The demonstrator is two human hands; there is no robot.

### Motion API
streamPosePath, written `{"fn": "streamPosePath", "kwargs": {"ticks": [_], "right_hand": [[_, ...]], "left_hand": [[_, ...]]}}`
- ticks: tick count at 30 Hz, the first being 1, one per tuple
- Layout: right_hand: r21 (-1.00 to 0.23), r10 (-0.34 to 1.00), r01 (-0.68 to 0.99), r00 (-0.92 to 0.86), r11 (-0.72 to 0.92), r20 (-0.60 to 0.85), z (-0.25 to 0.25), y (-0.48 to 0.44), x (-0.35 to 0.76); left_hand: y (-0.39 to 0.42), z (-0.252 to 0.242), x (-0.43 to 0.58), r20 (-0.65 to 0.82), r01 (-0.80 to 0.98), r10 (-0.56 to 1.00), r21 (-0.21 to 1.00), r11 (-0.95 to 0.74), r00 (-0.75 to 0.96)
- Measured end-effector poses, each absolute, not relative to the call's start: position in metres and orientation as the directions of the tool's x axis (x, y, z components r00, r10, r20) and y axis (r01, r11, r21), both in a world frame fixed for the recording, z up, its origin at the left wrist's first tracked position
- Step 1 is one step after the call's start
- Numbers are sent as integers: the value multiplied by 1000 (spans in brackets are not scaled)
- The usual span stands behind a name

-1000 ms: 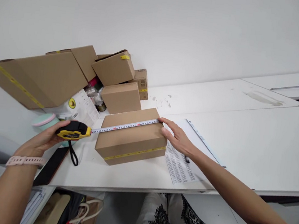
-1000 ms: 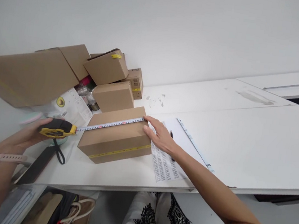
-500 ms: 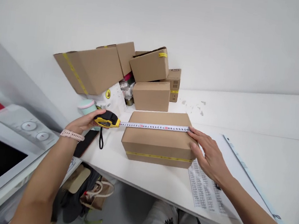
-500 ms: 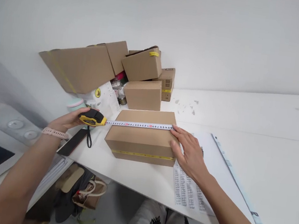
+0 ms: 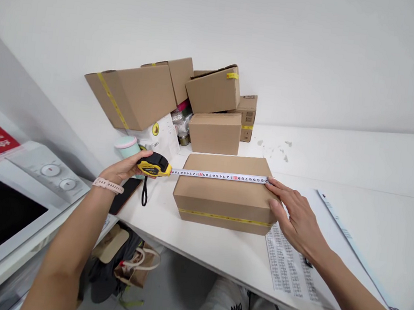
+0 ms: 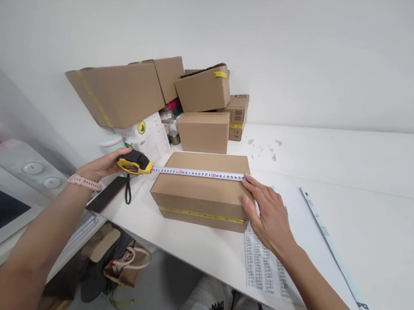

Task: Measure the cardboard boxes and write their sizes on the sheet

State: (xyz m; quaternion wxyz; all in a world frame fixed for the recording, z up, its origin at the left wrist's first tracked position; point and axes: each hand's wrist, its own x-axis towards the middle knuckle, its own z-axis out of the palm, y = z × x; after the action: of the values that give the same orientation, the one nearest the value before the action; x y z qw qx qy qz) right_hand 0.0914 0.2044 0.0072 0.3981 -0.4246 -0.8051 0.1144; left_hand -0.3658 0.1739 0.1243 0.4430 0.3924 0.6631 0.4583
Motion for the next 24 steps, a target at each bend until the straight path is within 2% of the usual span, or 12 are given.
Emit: {"fn": "streamPosePath", "kwargs": {"ticks": [3,7,11,14,16,18,21,24], "right_hand": [[-540,783,585,-318,605,534,7,203,92],[-624,811,531,-259,573,524,20,204,94],[-640,736,430,-92,637,671,61,219,92],[-585,635,376,-11,719,773,91,244,83],[-570,620,325,-66,754,782,100,263,71],[-606,657,263,-200,751,727,100,281,56],[-713,724,200,-379,672,577,91,304,31],[-797,784,231,-462,558,414,83,321,11]], "left_hand": [[172,125,-361,-221,97,920,960,264,-324],[145,138,-341,-144,87,926,979,184,-348],[85,149,-301,-125,57,946,987,149,-300],[33,134,-262,-210,7,966,977,214,-152],[4,110,-233,-314,-130,949,940,315,28],[-16,81,-204,-377,-294,908,860,416,183],[-26,47,-162,-378,-420,870,766,486,317],[-19,39,-129,-291,-512,868,714,477,402]]}}
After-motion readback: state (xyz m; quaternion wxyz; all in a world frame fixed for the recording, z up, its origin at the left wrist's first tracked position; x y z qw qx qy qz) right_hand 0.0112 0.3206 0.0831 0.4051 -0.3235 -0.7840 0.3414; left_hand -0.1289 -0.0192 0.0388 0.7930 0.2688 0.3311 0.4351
